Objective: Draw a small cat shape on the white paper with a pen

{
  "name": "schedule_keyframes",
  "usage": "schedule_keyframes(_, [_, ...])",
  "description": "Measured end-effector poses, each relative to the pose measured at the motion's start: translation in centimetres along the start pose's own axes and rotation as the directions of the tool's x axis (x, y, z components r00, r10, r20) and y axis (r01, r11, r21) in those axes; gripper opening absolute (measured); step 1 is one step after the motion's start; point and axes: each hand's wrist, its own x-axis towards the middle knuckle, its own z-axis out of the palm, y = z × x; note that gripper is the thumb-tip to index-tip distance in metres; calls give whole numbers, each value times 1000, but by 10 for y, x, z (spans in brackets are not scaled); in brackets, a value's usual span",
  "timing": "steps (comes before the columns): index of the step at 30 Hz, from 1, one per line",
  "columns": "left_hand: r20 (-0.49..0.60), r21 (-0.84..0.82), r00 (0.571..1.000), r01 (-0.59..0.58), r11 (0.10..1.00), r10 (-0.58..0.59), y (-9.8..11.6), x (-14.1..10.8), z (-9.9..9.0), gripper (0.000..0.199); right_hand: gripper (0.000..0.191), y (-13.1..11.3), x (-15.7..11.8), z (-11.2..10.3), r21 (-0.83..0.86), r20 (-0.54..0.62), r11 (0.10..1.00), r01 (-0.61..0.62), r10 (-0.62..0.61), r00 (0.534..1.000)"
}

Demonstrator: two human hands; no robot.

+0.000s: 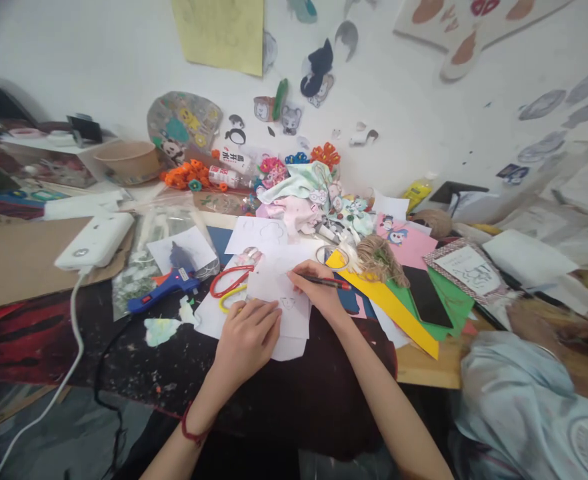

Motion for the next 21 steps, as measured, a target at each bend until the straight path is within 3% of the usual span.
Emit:
schedule_keyframes(7, [21,-11,1000,4,1000,-4,0,0,-1,18,36,0,-1,4,11,-76,998,-65,65,995])
schedule_keyframes(16, [38,5,999,0,1000,0,0,-1,-1,17,36,-4,-5,-13,80,-196,993,-86,100,976])
schedule_keyframes(21, [24,27,1000,-6,1000,5,2,0,-3,18,36,-5,-8,-3,45,-75,995,-94,97,992])
